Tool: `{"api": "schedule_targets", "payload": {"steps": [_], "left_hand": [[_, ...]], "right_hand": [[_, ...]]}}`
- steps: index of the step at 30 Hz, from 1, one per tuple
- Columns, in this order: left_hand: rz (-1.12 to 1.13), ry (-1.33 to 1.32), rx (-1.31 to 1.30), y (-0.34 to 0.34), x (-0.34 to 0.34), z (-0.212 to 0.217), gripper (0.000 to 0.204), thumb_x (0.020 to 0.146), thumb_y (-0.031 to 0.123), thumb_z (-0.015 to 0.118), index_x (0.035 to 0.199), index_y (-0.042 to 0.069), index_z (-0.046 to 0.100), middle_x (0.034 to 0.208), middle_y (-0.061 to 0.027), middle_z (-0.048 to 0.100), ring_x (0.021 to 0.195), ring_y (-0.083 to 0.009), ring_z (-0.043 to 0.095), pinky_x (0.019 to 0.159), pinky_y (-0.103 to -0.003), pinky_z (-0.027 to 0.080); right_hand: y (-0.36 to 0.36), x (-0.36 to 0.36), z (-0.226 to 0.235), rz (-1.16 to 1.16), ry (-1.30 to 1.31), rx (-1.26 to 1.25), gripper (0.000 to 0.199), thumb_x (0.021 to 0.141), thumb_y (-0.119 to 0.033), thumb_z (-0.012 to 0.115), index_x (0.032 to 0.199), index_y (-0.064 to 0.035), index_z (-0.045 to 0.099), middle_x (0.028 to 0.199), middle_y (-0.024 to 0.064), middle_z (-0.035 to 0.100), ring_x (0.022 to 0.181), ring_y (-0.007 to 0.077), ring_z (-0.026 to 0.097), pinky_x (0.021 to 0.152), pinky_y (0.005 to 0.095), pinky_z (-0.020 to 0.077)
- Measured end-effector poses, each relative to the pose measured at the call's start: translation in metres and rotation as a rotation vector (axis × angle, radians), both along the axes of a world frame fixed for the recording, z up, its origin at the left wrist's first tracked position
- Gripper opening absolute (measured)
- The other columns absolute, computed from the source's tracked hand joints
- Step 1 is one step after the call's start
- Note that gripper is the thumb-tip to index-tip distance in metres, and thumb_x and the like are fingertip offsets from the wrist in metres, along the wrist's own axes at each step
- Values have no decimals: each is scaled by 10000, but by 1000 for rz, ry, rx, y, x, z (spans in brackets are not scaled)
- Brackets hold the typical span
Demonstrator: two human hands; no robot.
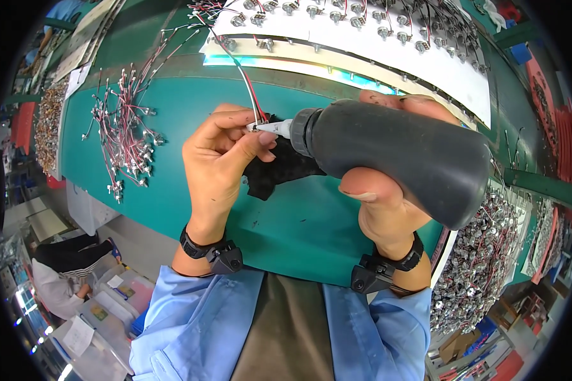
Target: The person picks up a wire assembly from a pile, applies glue to the connector using a squeeze bottle, and places the finished piece onto a tray, repeating this process while occasionally using a cloth to wipe the bottle tip.
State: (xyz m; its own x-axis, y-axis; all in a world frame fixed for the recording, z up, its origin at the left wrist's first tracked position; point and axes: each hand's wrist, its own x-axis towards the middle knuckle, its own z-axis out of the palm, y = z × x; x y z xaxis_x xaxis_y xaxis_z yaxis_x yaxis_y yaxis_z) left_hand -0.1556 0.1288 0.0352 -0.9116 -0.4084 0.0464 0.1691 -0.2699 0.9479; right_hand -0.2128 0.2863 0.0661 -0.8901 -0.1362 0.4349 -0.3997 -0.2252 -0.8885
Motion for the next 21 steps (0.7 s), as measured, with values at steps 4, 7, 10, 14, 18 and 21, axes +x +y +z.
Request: {"api": "schedule_targets", "payload": {"steps": [4,7,10,14,18,21], "left_hand": [[4,-7,1,0,0,0,143,718,-120,544,857,-90,538,874,-90,494,735,-163,608,578,-198,517],[6,-7,6,0,0,-1,141,717,-120,545,855,-90,539,871,-89,495,734,-163,608,577,-198,516],[5,1,2,0,0,-1,140,716,-120,547,852,-89,540,864,-88,497,729,-160,606,574,-197,515],[4,0,-3,-1,0,-1,138,715,-119,549,849,-88,542,863,-88,497,725,-158,605,573,-199,514],[13,-6,12,0,0,0,136,712,-119,554,843,-85,544,857,-88,501,711,-152,602,570,-199,514],[15,-10,4,-1,0,0,136,709,-118,560,840,-83,545,851,-87,506,699,-147,598,567,-199,511]], "right_hand": [[-2,-2,0,-28,42,-6,743,616,-400,712,1150,-5,379,1058,121,455,1031,277,480,923,397,384],[-2,-2,0,-39,35,-7,746,612,-405,713,1149,-7,382,1049,121,454,1029,277,479,916,397,389],[-1,-2,0,-43,24,-8,749,609,-408,714,1149,-8,383,1047,122,453,1026,277,480,909,397,394],[0,-2,0,-46,8,-7,753,607,-412,716,1148,-8,383,1053,127,454,1022,281,483,899,396,401],[-1,-3,-1,-56,15,-1,755,605,-413,716,1149,-10,382,1058,130,457,1021,285,486,892,395,407],[-1,-3,-1,-54,25,1,751,606,-411,715,1149,-13,382,1061,131,459,1021,287,487,890,393,408]]}}
